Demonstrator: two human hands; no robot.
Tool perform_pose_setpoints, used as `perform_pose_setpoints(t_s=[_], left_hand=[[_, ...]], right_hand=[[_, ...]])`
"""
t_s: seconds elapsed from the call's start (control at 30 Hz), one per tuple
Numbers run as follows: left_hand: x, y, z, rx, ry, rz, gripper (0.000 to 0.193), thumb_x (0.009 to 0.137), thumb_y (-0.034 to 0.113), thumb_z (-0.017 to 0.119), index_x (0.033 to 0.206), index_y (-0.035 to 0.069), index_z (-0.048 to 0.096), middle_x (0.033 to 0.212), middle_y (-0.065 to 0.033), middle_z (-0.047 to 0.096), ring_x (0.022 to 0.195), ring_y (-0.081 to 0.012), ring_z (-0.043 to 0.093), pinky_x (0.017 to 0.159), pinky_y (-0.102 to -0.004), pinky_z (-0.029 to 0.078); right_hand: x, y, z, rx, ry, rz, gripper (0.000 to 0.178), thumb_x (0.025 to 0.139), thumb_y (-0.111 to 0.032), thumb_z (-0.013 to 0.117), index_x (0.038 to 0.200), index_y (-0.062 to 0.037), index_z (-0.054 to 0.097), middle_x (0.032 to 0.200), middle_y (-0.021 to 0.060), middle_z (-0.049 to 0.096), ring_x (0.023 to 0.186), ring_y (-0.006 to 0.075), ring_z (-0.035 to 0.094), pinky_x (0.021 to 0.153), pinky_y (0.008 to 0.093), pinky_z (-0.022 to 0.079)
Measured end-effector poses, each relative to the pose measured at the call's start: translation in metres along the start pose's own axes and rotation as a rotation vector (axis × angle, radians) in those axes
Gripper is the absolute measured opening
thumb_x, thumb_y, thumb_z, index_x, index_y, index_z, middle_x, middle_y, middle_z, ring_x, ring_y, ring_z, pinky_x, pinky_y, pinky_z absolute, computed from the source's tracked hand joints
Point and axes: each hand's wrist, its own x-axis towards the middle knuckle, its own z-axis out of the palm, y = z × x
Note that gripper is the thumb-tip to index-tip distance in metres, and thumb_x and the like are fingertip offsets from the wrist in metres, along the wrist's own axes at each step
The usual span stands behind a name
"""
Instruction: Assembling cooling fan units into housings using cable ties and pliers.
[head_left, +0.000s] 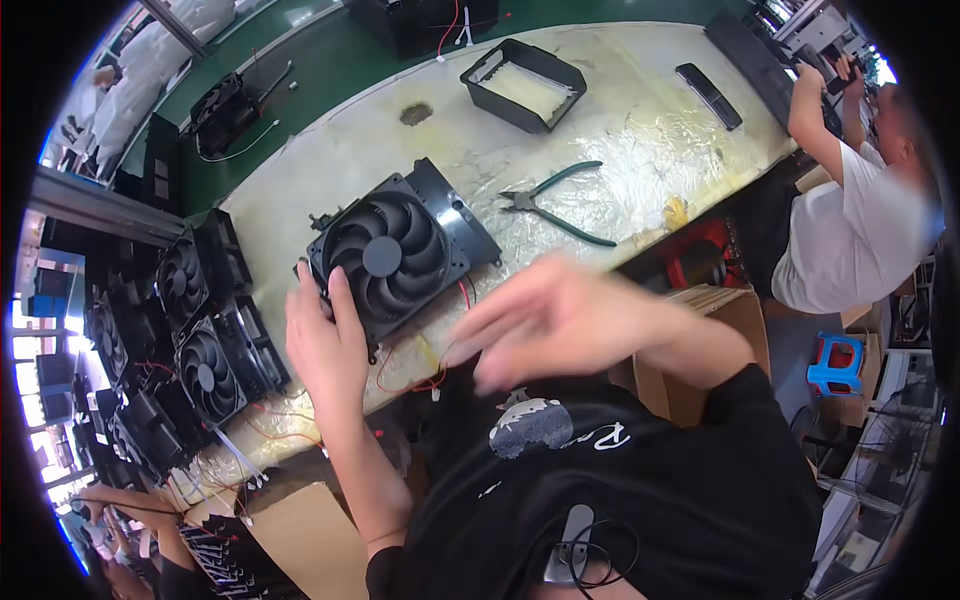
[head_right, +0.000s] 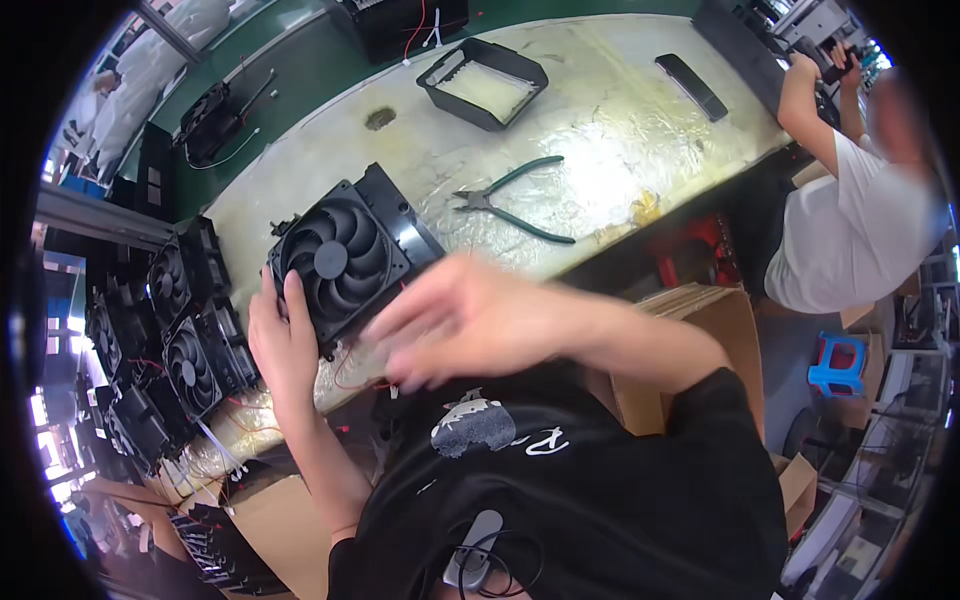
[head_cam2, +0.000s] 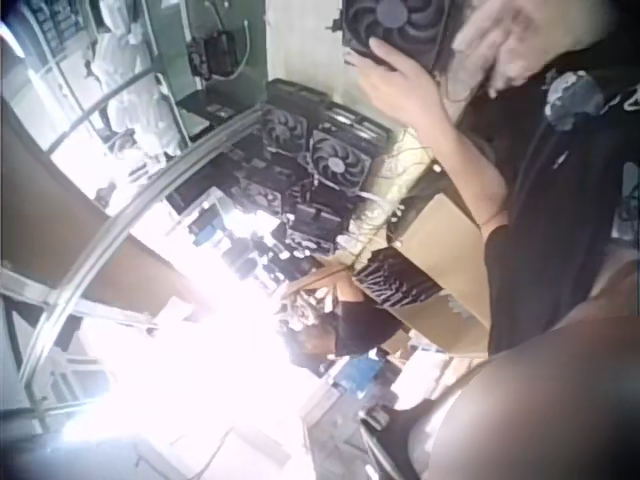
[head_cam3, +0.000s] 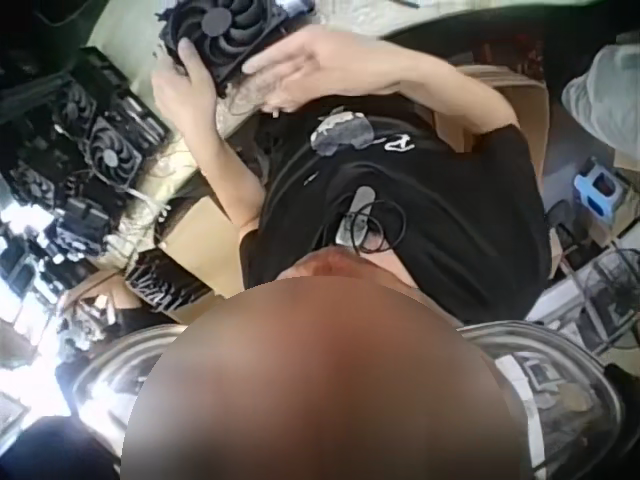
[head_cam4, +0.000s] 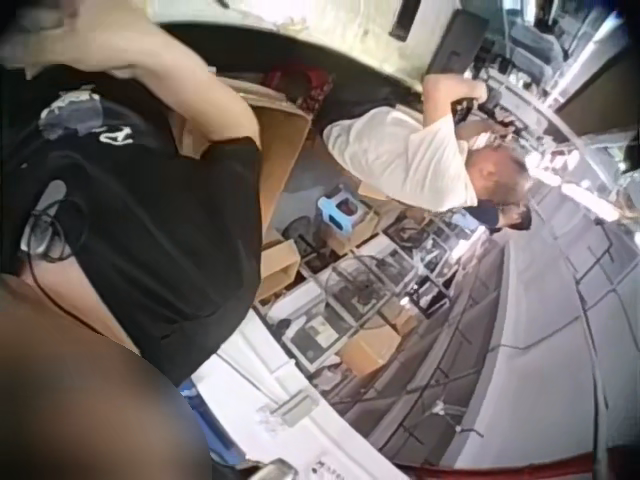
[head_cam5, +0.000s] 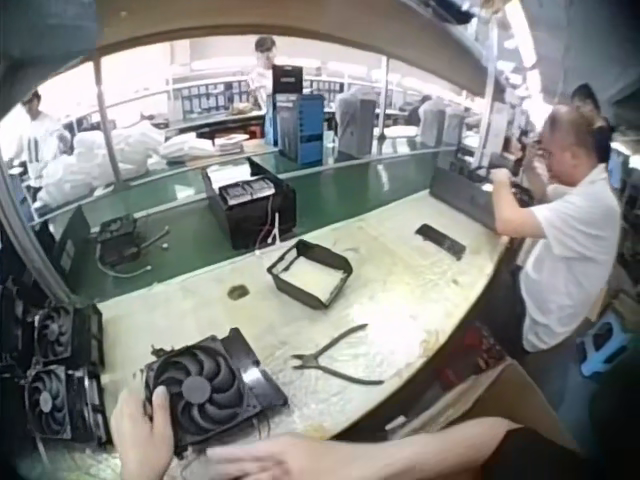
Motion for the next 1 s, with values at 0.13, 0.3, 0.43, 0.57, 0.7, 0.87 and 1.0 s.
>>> perform_pose_setpoints(t_s=[0.13,0.3,0.43,0.57,0.7,0.87,1.0], left_hand=[[-0.002,0.008,-0.001,-0.034,-0.018,-0.020,0.048,0.097,0.027,0.055,0.130,-0.007,0.052,0.079,-0.0140,0.049,0.068,-0.0260,0.050,0.064,-0.0373,0.042],[0.000,0.011,-0.006,-0.079,-0.121,-0.082,0.052,0.097,0.024,0.055,0.138,-0.006,0.043,0.081,-0.0118,0.046,0.068,-0.0233,0.046,0.063,-0.0369,0.041],[-0.002,-0.001,-0.007,-0.181,-0.163,0.012,0.056,0.095,0.015,0.060,0.142,-0.006,0.037,0.081,-0.0068,0.042,0.066,-0.0180,0.040,0.060,-0.0304,0.037],[-0.003,-0.002,-0.014,-0.295,-0.203,-0.049,0.058,0.092,0.009,0.062,0.143,-0.005,0.037,0.082,-0.0031,0.039,0.067,-0.0125,0.036,0.058,-0.0251,0.033],[-0.005,-0.008,-0.016,-0.355,-0.207,-0.054,0.062,0.090,0.007,0.065,0.143,-0.004,0.037,0.085,-0.0015,0.039,0.068,-0.0086,0.035,0.055,-0.0218,0.031],[-0.005,-0.008,-0.013,-0.378,-0.186,-0.040,0.065,0.088,0.008,0.068,0.144,-0.003,0.038,0.088,-0.0017,0.041,0.066,-0.0077,0.034,0.053,-0.0207,0.031],[-0.006,-0.009,-0.013,-0.448,-0.192,-0.113,0.069,0.087,0.007,0.069,0.146,-0.001,0.035,0.091,-0.0015,0.043,0.065,-0.0059,0.035,0.054,-0.0197,0.032]], right_hand=[[0.021,-0.029,-0.148,-1.424,1.043,-0.420,0.020,0.086,-0.023,0.069,0.096,-0.0058,0.072,0.085,0.0073,0.069,0.075,0.0179,0.064,0.069,0.0302,0.049],[0.077,-0.037,-0.217,-1.410,0.985,0.020,0.022,0.082,-0.029,0.068,0.090,-0.0093,0.073,0.081,0.0112,0.071,0.078,0.0301,0.068,0.071,0.0399,0.052],[0.100,-0.037,-0.222,-1.446,0.905,0.258,0.029,0.082,-0.035,0.068,0.092,-0.0082,0.073,0.080,0.0114,0.070,0.077,0.0273,0.068,0.071,0.0366,0.052],[0.106,-0.030,-0.235,-1.432,0.908,0.185,0.027,0.083,-0.032,0.066,0.090,-0.0070,0.073,0.076,0.0120,0.070,0.076,0.0281,0.068,0.070,0.0382,0.052],[0.110,-0.026,-0.240,-1.373,0.878,0.215,0.027,0.085,-0.031,0.064,0.090,-0.0059,0.073,0.079,0.0131,0.070,0.074,0.0286,0.068,0.069,0.0381,0.051],[0.108,-0.023,-0.249,-1.344,0.862,0.187,0.030,0.088,-0.030,0.061,0.093,-0.0018,0.069,0.076,0.0127,0.067,0.070,0.0255,0.065,0.065,0.0364,0.049],[0.101,-0.022,-0.255,-1.261,0.965,-0.028,0.034,0.093,-0.031,0.059,0.096,0.0017,0.065,0.070,0.0078,0.062,0.064,0.0178,0.058,0.063,0.0329,0.046]])
